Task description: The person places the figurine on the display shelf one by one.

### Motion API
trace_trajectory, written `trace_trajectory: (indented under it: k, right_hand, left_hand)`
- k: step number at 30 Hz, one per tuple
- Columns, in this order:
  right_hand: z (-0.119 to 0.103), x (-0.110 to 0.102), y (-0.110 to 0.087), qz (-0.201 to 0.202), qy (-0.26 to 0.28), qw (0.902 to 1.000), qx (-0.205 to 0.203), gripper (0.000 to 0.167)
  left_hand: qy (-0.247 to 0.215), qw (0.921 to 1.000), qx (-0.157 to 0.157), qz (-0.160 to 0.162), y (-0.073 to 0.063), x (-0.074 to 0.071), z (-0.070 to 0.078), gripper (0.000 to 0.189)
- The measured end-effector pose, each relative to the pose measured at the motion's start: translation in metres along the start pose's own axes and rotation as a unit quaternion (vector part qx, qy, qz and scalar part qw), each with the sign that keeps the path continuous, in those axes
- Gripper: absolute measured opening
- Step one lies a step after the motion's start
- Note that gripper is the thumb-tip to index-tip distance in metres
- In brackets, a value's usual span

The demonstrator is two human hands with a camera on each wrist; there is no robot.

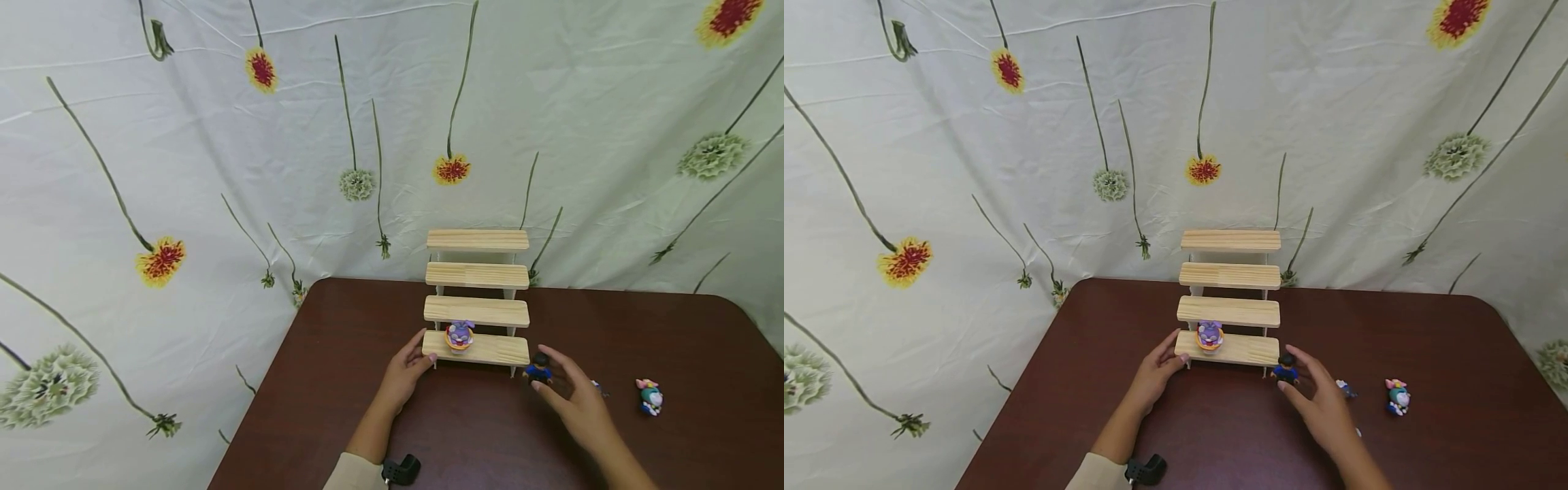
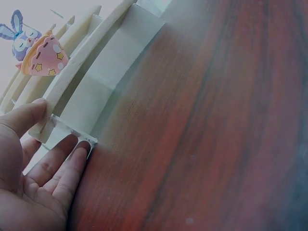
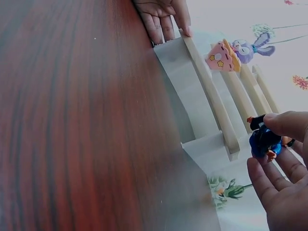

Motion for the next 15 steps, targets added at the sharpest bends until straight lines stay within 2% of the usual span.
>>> trace_trajectory:
  k: [8,15]
  right_hand:
    - [-0.001,0.010,0.009,-0.001,0.014,0.9999,-0.007,0.061]
    - [-0.005,0.017,0.014,0.001,-0.001,0.9999,-0.014,0.062]
  left_hand:
    - [0.000,1.0000,0.008,0.000,-0.001,0.001,0.001,0.069]
    - [0.002,0.9999,0.013,-0.001,-0.001,0.001,0.002,0.069]
Point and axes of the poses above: each hand's wrist, its own y-axis towards the middle knuckle, its own x-axis out of the palm, z = x × y, the point moved 3 cm from there along y, towards the middle knuckle, and after that the axes turned 2 degrees about y, right-handed, at the moved point
